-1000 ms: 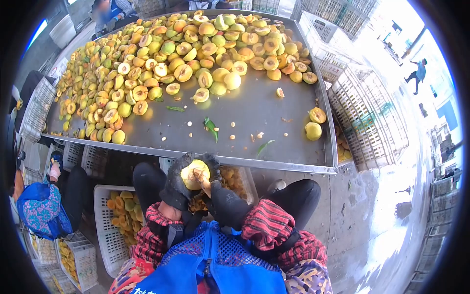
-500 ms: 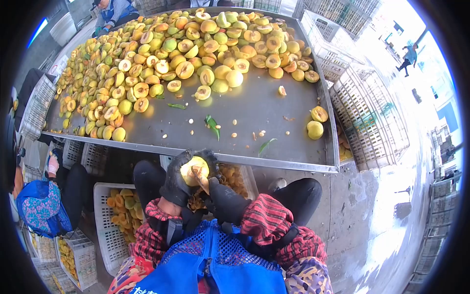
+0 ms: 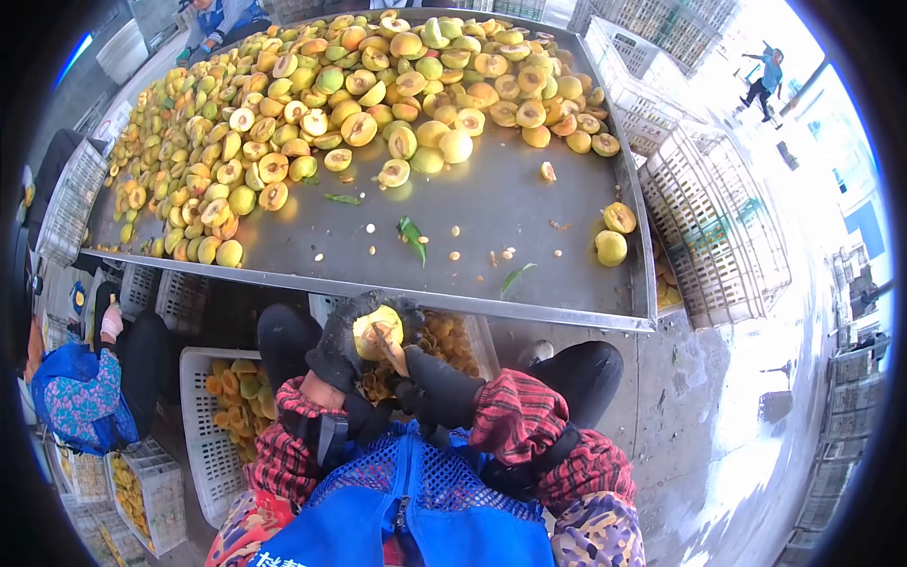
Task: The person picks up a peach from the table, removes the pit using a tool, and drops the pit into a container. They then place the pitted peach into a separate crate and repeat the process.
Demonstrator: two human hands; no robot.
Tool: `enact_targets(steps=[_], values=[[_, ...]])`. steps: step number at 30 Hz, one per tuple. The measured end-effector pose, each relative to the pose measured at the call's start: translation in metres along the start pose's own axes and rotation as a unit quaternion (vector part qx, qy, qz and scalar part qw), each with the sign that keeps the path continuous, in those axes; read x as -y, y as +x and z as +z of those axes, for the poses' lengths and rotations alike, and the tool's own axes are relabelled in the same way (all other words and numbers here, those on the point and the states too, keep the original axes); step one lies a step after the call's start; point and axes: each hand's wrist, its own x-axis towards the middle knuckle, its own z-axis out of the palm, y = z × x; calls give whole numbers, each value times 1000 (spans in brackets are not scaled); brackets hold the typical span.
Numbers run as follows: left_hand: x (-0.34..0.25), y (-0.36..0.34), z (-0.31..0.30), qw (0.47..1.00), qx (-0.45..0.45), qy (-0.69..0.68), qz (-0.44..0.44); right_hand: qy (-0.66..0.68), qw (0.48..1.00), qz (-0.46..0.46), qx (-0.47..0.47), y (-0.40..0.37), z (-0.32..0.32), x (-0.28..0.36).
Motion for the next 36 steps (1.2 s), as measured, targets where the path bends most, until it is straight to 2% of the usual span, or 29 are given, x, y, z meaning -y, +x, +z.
enact_targets(steps=[1, 3, 6, 9, 12, 15, 18, 21, 24, 26, 28, 30, 33, 36], values=[[-14, 0, -5, 999, -10, -34, -1, -25, 1000, -6, -6, -1, -1, 2], [-45, -9, -12, 978, -49, -200, -45, -74, 997, -17, -19, -7, -1, 11], [-22, -2, -1, 971, -46, -234, 14, -92, 992, 87, -6, -11, -5, 34], [-31, -6, -6, 985, -46, -167, 4, 6, 998, 57, -12, -9, -1, 23], [-26, -7, -6, 994, -41, -97, 18, 31, 998, 53, 10, -8, -2, 20], [-20, 2, -5, 989, 20, -141, 45, -112, 992, 48, -27, -9, 0, 26], [-24, 0, -8, 980, 53, -187, 45, -132, 990, 46, -32, -5, 1, 14], [-39, -6, -12, 961, 53, -271, 28, -173, 983, 58, -23, -7, 1, 20], [-58, -10, -12, 916, 33, -400, 10, -212, 976, 55, -8, -9, -2, 24], [-57, -9, -11, 908, 22, -418, 9, -188, 979, 72, -7, -8, 0, 23], [-31, -7, -4, 944, 21, -329, 23, -102, 991, 86, 1, -8, 2, 24], [-23, -8, -9, 997, -15, -48, 60, 49, 994, 97, 15, -12, 3, 30], [-48, -12, -16, 987, -98, 48, 116, 201, 973, 102, 43, -18, 4, 54], [-39, -16, -7, 983, -147, -92, 63, 247, 965, 79, 51, -22, 6, 64]])
